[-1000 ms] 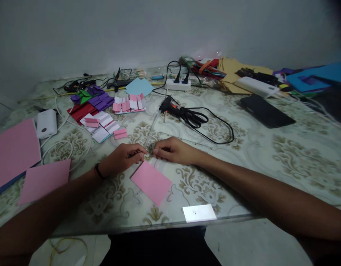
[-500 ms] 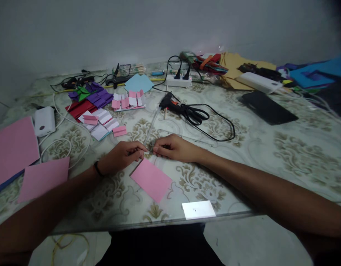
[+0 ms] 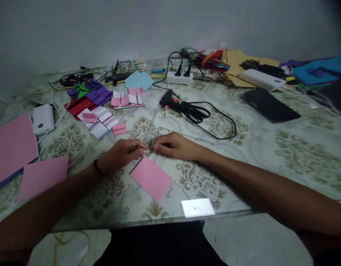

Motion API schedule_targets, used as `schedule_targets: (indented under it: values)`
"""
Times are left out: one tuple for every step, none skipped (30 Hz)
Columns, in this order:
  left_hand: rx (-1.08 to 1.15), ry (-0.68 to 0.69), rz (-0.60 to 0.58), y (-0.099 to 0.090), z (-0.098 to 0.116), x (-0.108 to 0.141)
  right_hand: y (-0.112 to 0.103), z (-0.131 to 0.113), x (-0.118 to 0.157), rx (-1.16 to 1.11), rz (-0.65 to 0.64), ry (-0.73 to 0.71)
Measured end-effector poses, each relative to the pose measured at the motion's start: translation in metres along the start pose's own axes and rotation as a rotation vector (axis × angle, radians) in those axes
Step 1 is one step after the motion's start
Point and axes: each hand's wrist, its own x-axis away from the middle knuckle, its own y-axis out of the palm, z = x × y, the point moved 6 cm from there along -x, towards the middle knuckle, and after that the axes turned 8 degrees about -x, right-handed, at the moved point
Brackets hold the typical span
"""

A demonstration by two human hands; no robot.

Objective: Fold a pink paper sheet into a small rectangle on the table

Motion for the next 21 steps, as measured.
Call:
schedule_targets:
  values:
    - [-0.003,0.001,-0.001,0.0,0.0003,-0.0001,0.0001,0.0001,-0.0001,-0.002,0.002,0.004]
    - [-0.006,0.002,-0.003,0.0,0.0007,-0.0002,0.0002,0.0001,-0.0001,-0.002,0.002,0.008]
    - [-0.008,0.003,-0.004,0.0001,0.0012,-0.0002,0.0004,0.0002,-0.0001,-0.004,0.002,0.01]
    - [-0.009,0.002,-0.006,0.0001,0.0015,-0.0003,0.0005,0.0002,-0.0001,-0.004,0.002,0.011]
    - [-0.009,0.0,-0.006,0.0002,0.0017,-0.0004,0.0007,0.0003,-0.0001,-0.003,0.002,0.01]
    - [-0.008,-0.004,-0.007,0.0003,0.0017,-0.0004,0.0007,0.0003,0.0,-0.002,0.003,0.008]
    - [-0.008,-0.008,-0.006,0.0004,0.0015,-0.0004,0.0008,0.0004,0.0001,0.001,0.004,0.005]
    - [-0.007,-0.011,-0.005,0.0004,0.0013,-0.0004,0.0007,0.0004,0.0002,0.003,0.005,0.002]
    - [-0.008,-0.011,-0.004,0.0004,0.0011,-0.0003,0.0007,0.0005,0.0002,0.005,0.005,0.0]
    - [-0.008,-0.009,-0.004,0.0005,0.0008,-0.0002,0.0007,0.0005,0.0003,0.007,0.004,-0.001]
    - [-0.007,-0.007,-0.004,0.0005,0.0006,-0.0001,0.0007,0.0005,0.0003,0.008,0.002,0.0]
    - [-0.004,-0.006,-0.004,0.0006,0.0003,0.0001,0.0006,0.0004,0.0004,0.01,0.001,0.0]
    - [-0.001,-0.006,-0.003,0.0006,0.0001,0.0002,0.0005,0.0002,0.0004,0.012,-0.001,0.0]
    - [0.002,-0.007,-0.002,0.0005,-0.0001,0.0003,0.0004,-0.0002,0.0004,0.015,-0.002,-0.002]
    - [0.005,-0.008,-0.002,0.0005,-0.0003,0.0003,0.0003,-0.0006,0.0004,0.017,-0.003,-0.005]
    - [0.007,-0.009,-0.001,0.0004,-0.0004,0.0003,0.0002,-0.0009,0.0004,0.017,-0.003,-0.009]
    - [0.005,-0.01,0.0,0.0003,-0.0004,0.0002,0.0001,-0.001,0.0004,0.014,-0.003,-0.01]
    - [0.004,-0.009,0.0,0.0003,-0.0004,0.0001,0.0001,-0.0009,0.0004,0.011,-0.003,-0.009]
    - [0.002,-0.008,0.0,0.0004,-0.0004,0.0001,0.0001,-0.0006,0.0004,0.009,-0.003,-0.004]
    - [0.0,-0.007,-0.002,0.0005,-0.0005,0.0,0.0002,-0.0002,0.0004,0.006,-0.003,0.002]
    - [0.0,-0.007,-0.002,0.0006,-0.0005,0.0,0.0004,0.0002,0.0006,0.004,-0.004,0.009]
